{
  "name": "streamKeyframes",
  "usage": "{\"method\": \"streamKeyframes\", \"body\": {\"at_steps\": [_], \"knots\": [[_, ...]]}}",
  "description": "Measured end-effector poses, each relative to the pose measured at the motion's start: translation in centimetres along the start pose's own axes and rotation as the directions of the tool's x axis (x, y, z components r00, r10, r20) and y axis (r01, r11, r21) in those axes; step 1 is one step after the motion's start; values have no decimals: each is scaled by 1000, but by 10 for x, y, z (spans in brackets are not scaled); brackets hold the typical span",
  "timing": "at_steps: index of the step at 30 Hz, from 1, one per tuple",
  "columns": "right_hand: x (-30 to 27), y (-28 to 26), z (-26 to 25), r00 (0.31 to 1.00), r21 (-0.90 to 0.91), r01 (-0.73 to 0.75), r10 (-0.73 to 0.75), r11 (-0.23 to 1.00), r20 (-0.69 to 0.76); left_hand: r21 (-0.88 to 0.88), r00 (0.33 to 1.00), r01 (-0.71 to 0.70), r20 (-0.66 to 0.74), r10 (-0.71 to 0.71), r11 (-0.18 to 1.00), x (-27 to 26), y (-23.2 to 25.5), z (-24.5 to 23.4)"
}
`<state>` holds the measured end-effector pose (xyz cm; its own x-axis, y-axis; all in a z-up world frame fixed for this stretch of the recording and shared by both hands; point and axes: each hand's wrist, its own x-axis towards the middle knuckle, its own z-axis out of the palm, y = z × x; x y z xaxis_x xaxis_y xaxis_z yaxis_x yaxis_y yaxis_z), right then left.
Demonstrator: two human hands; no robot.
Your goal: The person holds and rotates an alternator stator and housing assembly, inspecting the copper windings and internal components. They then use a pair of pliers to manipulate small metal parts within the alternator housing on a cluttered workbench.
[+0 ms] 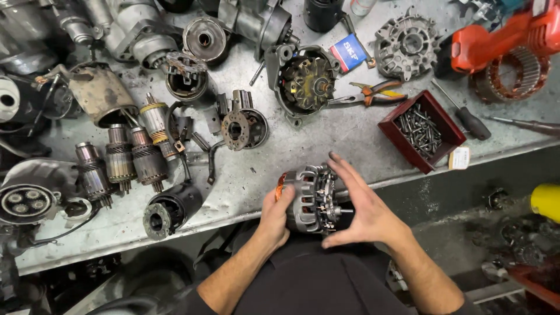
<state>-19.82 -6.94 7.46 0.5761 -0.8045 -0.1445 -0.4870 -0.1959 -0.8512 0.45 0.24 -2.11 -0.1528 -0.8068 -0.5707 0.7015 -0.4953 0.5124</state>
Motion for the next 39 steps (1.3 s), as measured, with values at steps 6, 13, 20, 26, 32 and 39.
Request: {"method": "streamKeyframes", "body": {"at_steps": [6,13,20,26,32,39], "knots": [[10,-16,-6,998,-105,-53,57,993,36,-24,996,-82,35,83,996,6,-2,-4],[11,-5,-11,994,-3,102,-102,995,30,129,975,-200,126,184,971,-4,11,4],[10,-4,-4,994,140,106,-107,985,3,297,941,-332,174,291,895,-9,10,4],[14,-18,-7,992,-47,129,-128,991,10,356,933,-352,201,298,866,-13,16,9],[17,-26,-1,986,-113,163,-166,980,-18,370,937,-349,144,318,861,-12,14,13],[20,-40,5,999,-388,-35,16,921,-51,416,946,-306,35,321,856,-7,21,23]]}}
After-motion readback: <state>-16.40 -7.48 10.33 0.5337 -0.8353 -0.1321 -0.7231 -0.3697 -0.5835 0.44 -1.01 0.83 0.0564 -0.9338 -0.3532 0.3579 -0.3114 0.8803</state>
